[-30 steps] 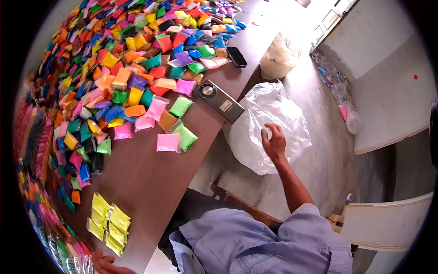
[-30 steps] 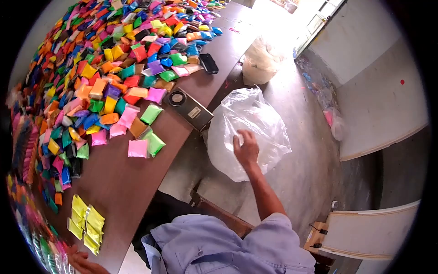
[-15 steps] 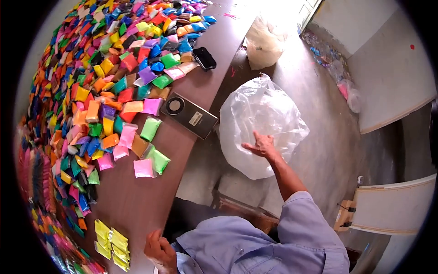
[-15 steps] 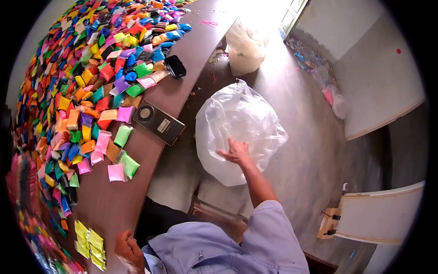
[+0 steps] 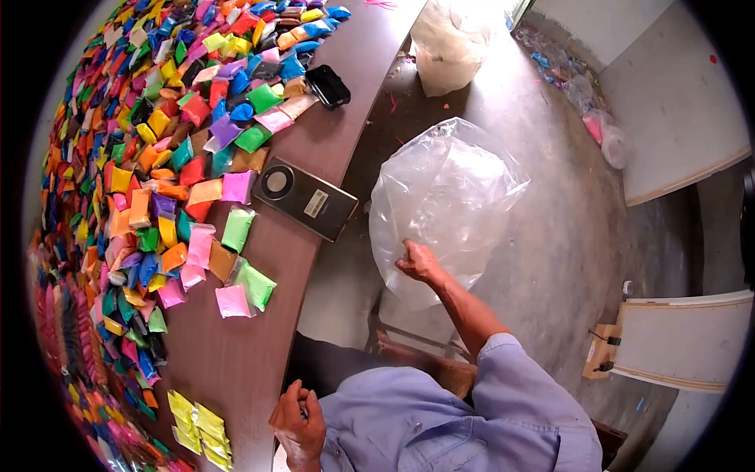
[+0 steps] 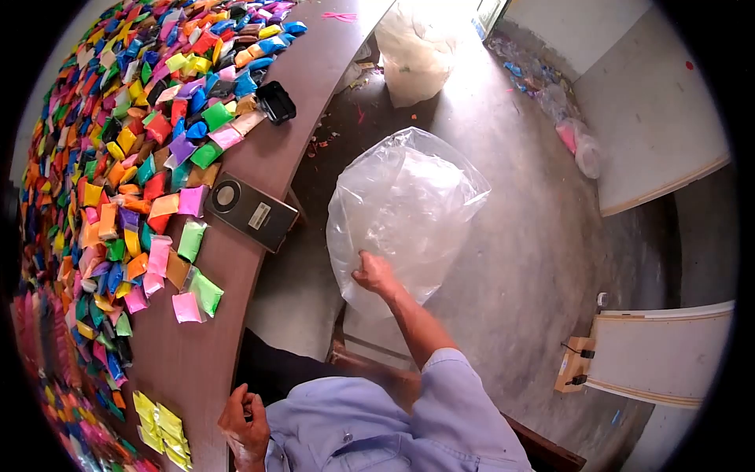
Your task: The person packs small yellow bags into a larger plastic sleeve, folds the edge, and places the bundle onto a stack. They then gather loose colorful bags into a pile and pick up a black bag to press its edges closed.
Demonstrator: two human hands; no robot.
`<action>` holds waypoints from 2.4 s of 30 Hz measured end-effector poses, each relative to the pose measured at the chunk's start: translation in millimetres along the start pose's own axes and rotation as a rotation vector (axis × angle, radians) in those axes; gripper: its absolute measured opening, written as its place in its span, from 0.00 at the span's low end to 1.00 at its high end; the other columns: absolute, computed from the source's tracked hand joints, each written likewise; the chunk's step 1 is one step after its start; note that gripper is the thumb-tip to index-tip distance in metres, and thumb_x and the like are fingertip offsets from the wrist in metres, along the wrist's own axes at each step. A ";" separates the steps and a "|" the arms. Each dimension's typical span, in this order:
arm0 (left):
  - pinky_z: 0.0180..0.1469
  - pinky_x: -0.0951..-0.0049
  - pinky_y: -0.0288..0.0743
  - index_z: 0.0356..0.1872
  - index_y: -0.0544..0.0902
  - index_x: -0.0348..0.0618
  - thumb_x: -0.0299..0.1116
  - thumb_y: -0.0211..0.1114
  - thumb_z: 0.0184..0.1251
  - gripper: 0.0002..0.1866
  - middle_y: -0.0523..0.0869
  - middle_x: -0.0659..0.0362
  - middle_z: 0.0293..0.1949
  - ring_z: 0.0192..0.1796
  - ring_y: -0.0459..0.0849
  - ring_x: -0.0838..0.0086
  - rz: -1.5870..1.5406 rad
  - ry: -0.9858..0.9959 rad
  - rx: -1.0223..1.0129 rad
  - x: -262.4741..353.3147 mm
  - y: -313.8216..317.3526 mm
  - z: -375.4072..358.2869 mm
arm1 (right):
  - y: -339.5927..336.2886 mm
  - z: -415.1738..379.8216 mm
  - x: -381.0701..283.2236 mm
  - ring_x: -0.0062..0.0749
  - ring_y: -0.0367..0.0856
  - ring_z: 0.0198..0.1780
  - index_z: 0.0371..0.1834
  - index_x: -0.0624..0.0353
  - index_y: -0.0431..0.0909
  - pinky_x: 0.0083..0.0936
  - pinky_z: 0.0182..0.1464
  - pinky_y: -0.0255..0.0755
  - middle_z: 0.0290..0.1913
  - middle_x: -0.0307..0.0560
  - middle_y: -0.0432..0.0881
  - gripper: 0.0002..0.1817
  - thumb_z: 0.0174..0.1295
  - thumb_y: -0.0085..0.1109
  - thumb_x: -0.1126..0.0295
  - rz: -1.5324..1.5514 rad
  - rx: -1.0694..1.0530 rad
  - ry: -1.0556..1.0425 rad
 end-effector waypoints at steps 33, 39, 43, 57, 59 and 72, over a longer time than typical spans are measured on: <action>0.39 0.63 0.89 0.51 0.90 0.36 0.23 0.77 0.68 0.12 0.94 0.47 0.39 0.34 0.95 0.61 -0.009 -0.039 -0.016 -2.8 -9.0 3.3 | -30.8 28.7 -22.1 0.51 0.93 0.56 0.73 0.66 0.79 0.42 0.54 0.89 0.71 0.66 0.83 0.36 0.63 0.75 0.60 0.253 0.598 0.013; 0.39 0.63 0.89 0.49 0.90 0.37 0.23 0.77 0.68 0.11 0.94 0.48 0.40 0.35 0.96 0.60 0.008 -0.023 -0.026 0.2 -14.2 6.3 | -41.9 38.5 -34.3 0.56 0.93 0.49 0.57 0.60 0.90 0.46 0.58 0.85 0.54 0.61 0.93 0.22 0.64 0.73 0.58 0.155 0.565 -0.033; 0.39 0.63 0.89 0.48 0.90 0.37 0.23 0.76 0.68 0.10 0.94 0.49 0.40 0.34 0.95 0.60 -0.013 -0.037 -0.020 -4.3 -12.0 3.8 | -106.0 -20.0 -59.3 0.56 0.91 0.43 0.43 0.55 0.89 0.47 0.48 0.82 0.41 0.55 0.91 0.09 0.69 0.68 0.62 0.212 0.805 -0.099; 0.34 0.68 0.86 0.47 0.90 0.38 0.23 0.77 0.66 0.10 0.93 0.50 0.38 0.33 0.94 0.64 -0.347 0.015 0.079 4.3 -34.9 18.3 | -255.9 -220.0 -168.2 0.15 0.73 0.35 0.46 0.63 0.83 0.17 0.39 0.68 0.41 0.40 0.87 0.06 0.82 0.57 0.74 0.716 1.139 -0.613; 0.37 0.68 0.86 0.47 0.90 0.37 0.28 0.79 0.68 0.11 0.93 0.51 0.38 0.34 0.92 0.66 -0.375 0.000 0.117 2.6 -45.5 21.1 | -263.7 -235.1 -193.1 0.16 0.72 0.34 0.44 0.64 0.81 0.18 0.38 0.68 0.39 0.42 0.85 0.08 0.82 0.54 0.75 0.765 1.043 -0.694; 0.60 0.69 0.84 0.61 0.88 0.38 0.29 0.86 0.60 0.27 0.93 0.57 0.55 0.57 0.90 0.73 -1.104 -0.269 -0.105 -5.8 -24.1 23.6 | -161.2 -235.7 -297.3 0.30 0.77 0.36 0.46 0.57 0.74 0.28 0.38 0.71 0.35 0.40 0.75 0.12 0.88 0.45 0.63 1.490 0.147 -0.542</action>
Point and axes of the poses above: each hand's wrist, its own z-axis towards the middle knuckle, its own y-axis out of the palm, x = y × z, the point moved 6 cm from there along z, towards the middle knuckle
